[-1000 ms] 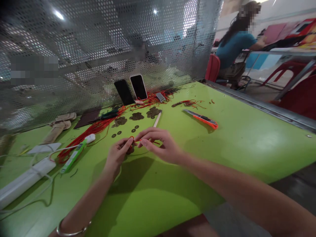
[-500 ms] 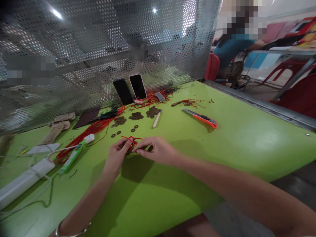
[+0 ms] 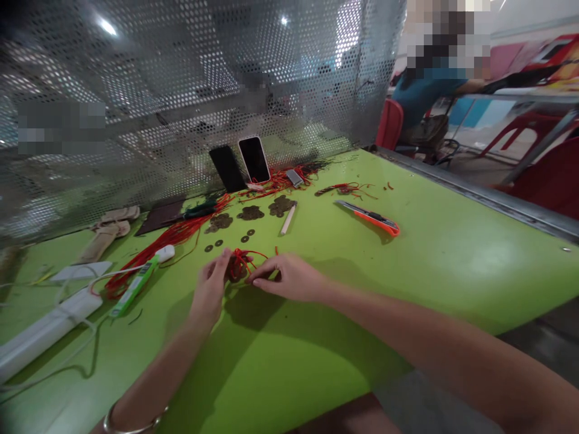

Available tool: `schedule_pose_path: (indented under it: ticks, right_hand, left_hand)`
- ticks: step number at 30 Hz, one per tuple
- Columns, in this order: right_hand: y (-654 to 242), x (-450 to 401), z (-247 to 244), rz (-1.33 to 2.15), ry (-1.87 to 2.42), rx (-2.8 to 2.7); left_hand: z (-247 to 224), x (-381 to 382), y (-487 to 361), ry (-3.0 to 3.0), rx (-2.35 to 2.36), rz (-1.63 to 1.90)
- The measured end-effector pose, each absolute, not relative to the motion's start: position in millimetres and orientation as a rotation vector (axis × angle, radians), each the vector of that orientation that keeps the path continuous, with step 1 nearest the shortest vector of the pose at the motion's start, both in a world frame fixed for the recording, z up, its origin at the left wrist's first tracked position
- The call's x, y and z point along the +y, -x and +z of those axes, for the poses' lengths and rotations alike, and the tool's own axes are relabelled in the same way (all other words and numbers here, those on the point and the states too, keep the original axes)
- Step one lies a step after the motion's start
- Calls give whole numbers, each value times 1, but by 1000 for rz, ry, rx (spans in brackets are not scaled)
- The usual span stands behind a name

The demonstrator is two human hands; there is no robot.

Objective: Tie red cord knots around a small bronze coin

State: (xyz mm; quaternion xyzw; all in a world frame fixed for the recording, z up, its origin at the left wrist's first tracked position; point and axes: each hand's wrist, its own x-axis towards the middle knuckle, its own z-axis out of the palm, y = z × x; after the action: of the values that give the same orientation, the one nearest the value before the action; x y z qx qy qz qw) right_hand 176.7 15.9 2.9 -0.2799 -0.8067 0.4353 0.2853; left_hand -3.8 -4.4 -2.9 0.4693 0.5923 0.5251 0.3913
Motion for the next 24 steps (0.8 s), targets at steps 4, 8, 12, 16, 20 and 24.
schedule_pose_path:
  ticks: [4,8,12,16,20,24]
  right_hand:
    - [-177,16,2,1165,745,-2158]
    - [-177,16,0,1167,749,-2185]
    - [-177,15,1,1146,718,-2229]
    - [-177,13,6,1038,667,-2251]
    - [-177,10,9,946,656,-2182]
    - [-178,11,8,928,677,-2079]
  left_hand:
    - [0,-3,1,-1188,1397,1316]
    - [3,-3,-1,-1149,1375,1312]
    - [2,-3,0,-1167,1368,1294]
    - [2,-3,0,-1158,1384,1289]
    - [5,-4,-2,-1151,1392,1300]
    - [6,-7,-3,-1157,1384,1274]
